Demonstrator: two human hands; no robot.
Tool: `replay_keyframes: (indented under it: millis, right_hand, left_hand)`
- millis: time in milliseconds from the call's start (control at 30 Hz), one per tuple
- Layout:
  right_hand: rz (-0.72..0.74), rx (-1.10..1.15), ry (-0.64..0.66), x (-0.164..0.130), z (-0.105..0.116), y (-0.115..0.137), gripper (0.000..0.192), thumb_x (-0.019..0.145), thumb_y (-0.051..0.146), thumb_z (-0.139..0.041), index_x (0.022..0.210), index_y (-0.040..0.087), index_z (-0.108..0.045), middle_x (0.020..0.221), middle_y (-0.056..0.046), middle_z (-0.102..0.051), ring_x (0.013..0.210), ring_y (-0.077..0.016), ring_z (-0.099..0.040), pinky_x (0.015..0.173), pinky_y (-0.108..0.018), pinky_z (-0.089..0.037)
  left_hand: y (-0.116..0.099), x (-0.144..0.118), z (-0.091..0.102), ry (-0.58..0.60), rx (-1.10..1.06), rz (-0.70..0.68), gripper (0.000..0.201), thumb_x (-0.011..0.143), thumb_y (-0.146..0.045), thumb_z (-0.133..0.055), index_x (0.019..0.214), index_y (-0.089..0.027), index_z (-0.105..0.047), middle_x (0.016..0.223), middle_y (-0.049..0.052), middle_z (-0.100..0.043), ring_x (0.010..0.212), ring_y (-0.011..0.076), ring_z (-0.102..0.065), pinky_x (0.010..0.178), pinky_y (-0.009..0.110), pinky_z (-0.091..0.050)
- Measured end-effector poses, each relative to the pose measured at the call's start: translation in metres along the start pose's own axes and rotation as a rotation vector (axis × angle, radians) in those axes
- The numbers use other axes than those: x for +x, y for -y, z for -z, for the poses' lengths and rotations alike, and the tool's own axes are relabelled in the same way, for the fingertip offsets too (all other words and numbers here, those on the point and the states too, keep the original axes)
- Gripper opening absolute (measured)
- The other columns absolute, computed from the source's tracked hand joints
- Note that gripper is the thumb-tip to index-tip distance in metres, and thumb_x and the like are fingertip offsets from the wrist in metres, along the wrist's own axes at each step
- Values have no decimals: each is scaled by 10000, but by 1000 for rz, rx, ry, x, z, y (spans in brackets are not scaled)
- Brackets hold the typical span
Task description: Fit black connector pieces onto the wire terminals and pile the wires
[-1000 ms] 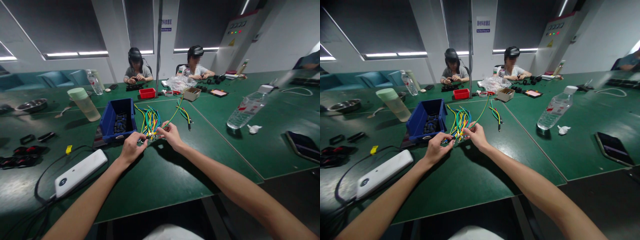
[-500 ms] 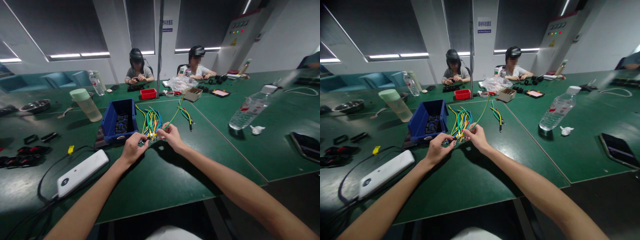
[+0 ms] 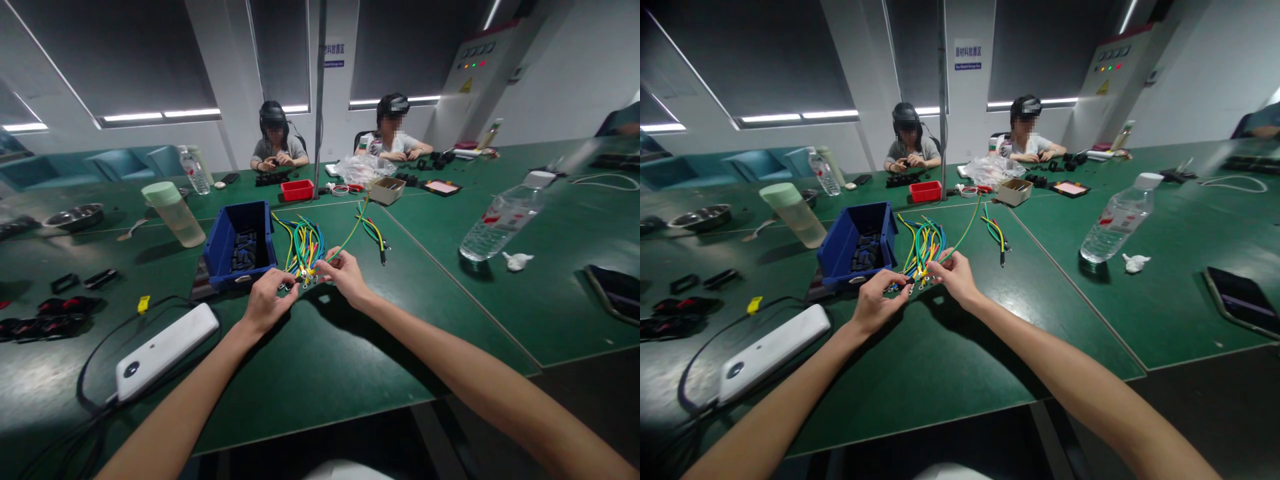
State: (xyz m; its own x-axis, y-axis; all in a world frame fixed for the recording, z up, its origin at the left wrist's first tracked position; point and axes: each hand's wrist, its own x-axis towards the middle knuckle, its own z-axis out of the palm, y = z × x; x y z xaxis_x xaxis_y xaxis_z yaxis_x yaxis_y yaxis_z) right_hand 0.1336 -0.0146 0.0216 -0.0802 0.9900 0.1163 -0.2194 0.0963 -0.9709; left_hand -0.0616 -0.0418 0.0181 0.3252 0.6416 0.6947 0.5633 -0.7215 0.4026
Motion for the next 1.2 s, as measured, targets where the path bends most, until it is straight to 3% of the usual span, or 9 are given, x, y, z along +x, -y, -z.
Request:
replay_keyframes:
  millis: [1200]
  right_hand:
    - [-20,-17,27,-2,-1,1,392,621,434,-744,792,222,-462,660,34,-624,628,-158,-651,539,-266,-516]
  left_hand:
    - [-1,0,0,14,10,5,60,782,-157,-603,836,-184,-599,823,44,-657,761,166,-612,725,316,-512]
